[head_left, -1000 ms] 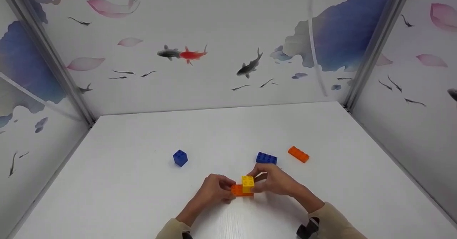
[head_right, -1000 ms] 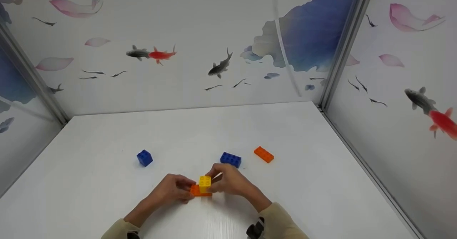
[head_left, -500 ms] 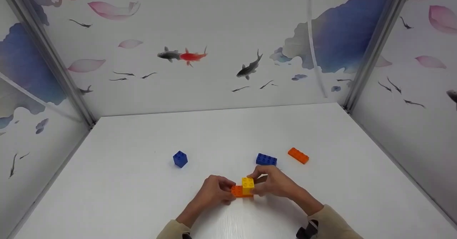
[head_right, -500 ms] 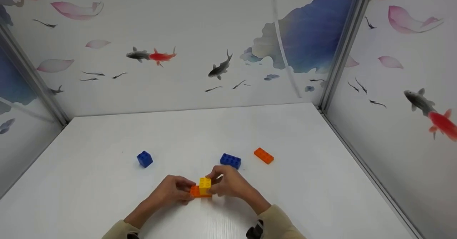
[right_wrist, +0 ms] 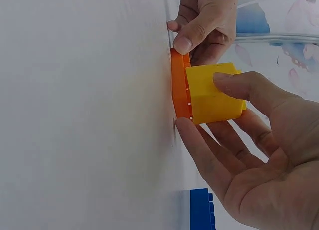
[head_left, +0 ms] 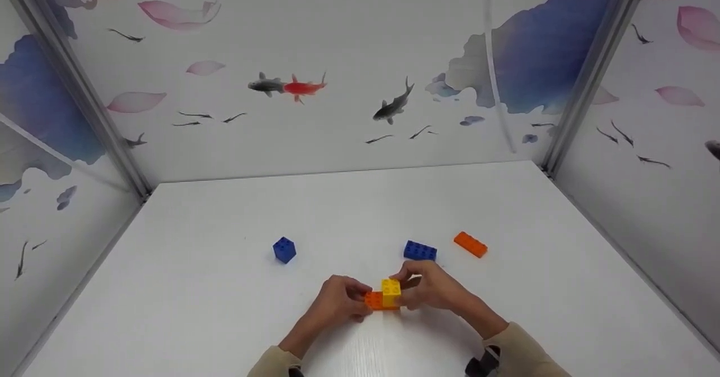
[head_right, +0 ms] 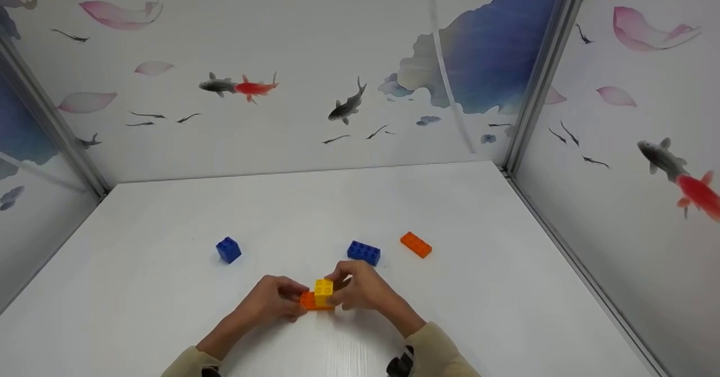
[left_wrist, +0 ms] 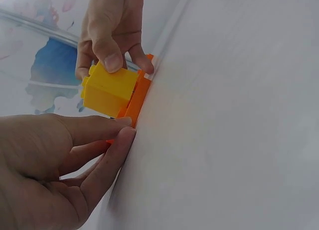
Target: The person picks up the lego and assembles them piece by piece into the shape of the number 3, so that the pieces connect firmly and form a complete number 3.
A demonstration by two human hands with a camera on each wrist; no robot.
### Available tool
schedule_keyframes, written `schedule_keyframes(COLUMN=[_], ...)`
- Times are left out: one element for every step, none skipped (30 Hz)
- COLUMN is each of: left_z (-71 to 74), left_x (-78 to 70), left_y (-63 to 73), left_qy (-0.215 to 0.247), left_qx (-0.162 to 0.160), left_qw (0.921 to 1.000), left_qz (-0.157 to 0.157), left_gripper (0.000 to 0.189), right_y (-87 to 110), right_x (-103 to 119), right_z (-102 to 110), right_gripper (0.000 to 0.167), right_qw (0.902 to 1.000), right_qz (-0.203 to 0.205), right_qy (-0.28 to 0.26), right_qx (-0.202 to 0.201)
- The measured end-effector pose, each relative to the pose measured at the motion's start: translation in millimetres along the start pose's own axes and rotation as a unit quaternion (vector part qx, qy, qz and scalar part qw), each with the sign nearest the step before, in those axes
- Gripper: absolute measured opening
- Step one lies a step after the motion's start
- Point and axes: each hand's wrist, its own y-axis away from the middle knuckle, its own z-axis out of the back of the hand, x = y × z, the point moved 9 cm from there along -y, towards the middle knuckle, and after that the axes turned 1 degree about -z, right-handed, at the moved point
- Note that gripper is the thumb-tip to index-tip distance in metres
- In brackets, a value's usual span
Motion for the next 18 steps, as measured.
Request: schedule_keyframes(left_z=[-0.2, -0.5, -0.5, -0.7, -0.9, -0.9, -1.0, -1.1, -0.9, -0.8, -0.5, -0.3, -0.1, 0.0, 0.1, 0.0, -0.3, -0.5], left_x=[0.3, 0.9, 1.3, 1.7, 2.0, 2.0, 2.2, 2.3, 2.0, 1.5, 0.7, 0.3, -0.1, -0.4, -0.4, -0.2, 0.1, 0.5], left_y=[0.0, -0.1, -0.2, -0.1, 0.1, 0.3, 0.3, 0.2, 0.1, -0.2, -0.4, -0.8, -1.1, -1.3, -1.4, -1.4, -1.5, -1.6], left_qy=[-0.001, -0.001, -0.002, -0.002, -0.003, -0.003, -0.004, -0.004, -0.004, -0.003, -0.003, -0.002, -0.002, -0.002, -0.002, -0.003, -0.003, -0.004], left_qx=[-0.001, -0.001, -0.001, -0.001, -0.001, -0.001, -0.001, 0.0, 0.0, 0.0, 0.0, -0.001, -0.001, -0.001, -0.001, -0.001, -0.001, -0.001], left_qw=[1.0, 1.0, 1.0, 1.0, 0.9999, 0.9999, 0.9999, 0.9999, 0.9999, 0.9999, 1.0, 1.0, 1.0, 1.0, 1.0, 1.0, 1.0, 1.0], left_qz=[0.002, 0.005, 0.007, 0.009, 0.012, 0.013, 0.014, 0.015, 0.013, 0.011, 0.008, 0.005, 0.003, 0.001, 0.001, 0.003, 0.005, 0.007], left_gripper=[0.032, 0.032, 0.032, 0.032, 0.032, 0.031, 0.031, 0.031, 0.031, 0.031, 0.031, 0.031, 0.031, 0.031, 0.031, 0.03, 0.03, 0.03], right_y=[-0.2, -0.4, -0.2, -0.3, -0.4, -0.7, -0.8, -0.8, -0.8, -1.0, -0.9, -1.0, -1.1, -1.1, -1.2, -1.4, -1.7, -2.2], right_x=[-1.5, -2.7, -3.5, -4.0, -4.3, -4.7, -4.5, -4.2, -3.6, -2.9, -2.0, -1.2, -0.7, -0.4, -0.5, -0.8, -1.5, -2.7], right_z=[0.1, 0.0, -0.3, -0.9, -1.5, -1.9, -2.3, -2.7, -3.0, -2.9, -2.5, -2.3, -2.2, -2.1, -2.2, -2.2, -2.2, -2.3], right_gripper=[0.026, 0.026, 0.026, 0.027, 0.027, 0.027, 0.026, 0.026, 0.026, 0.025, 0.025, 0.025, 0.025, 0.025, 0.026, 0.026, 0.027, 0.027], right_qw=[1.0, 1.0, 0.9999, 0.9999, 0.9998, 0.9997, 0.9997, 0.9996, 0.9996, 0.9995, 0.9996, 0.9996, 0.9996, 0.9997, 0.9997, 0.9997, 0.9997, 0.9997], right_qz=[-0.005, -0.009, -0.012, -0.015, -0.019, -0.023, -0.024, -0.026, -0.026, -0.027, -0.025, -0.023, -0.021, -0.019, -0.018, -0.018, -0.018, -0.021], right_qy=[0.0, 0.0, 0.001, 0.002, 0.004, 0.006, 0.009, 0.01, 0.013, 0.014, 0.015, 0.017, 0.017, 0.017, 0.017, 0.015, 0.014, 0.012], right_qx=[-0.001, -0.002, -0.001, 0.0, 0.002, 0.002, 0.003, 0.004, 0.006, 0.006, 0.004, 0.003, 0.002, 0.001, 0.001, 0.0, 0.0, 0.0])
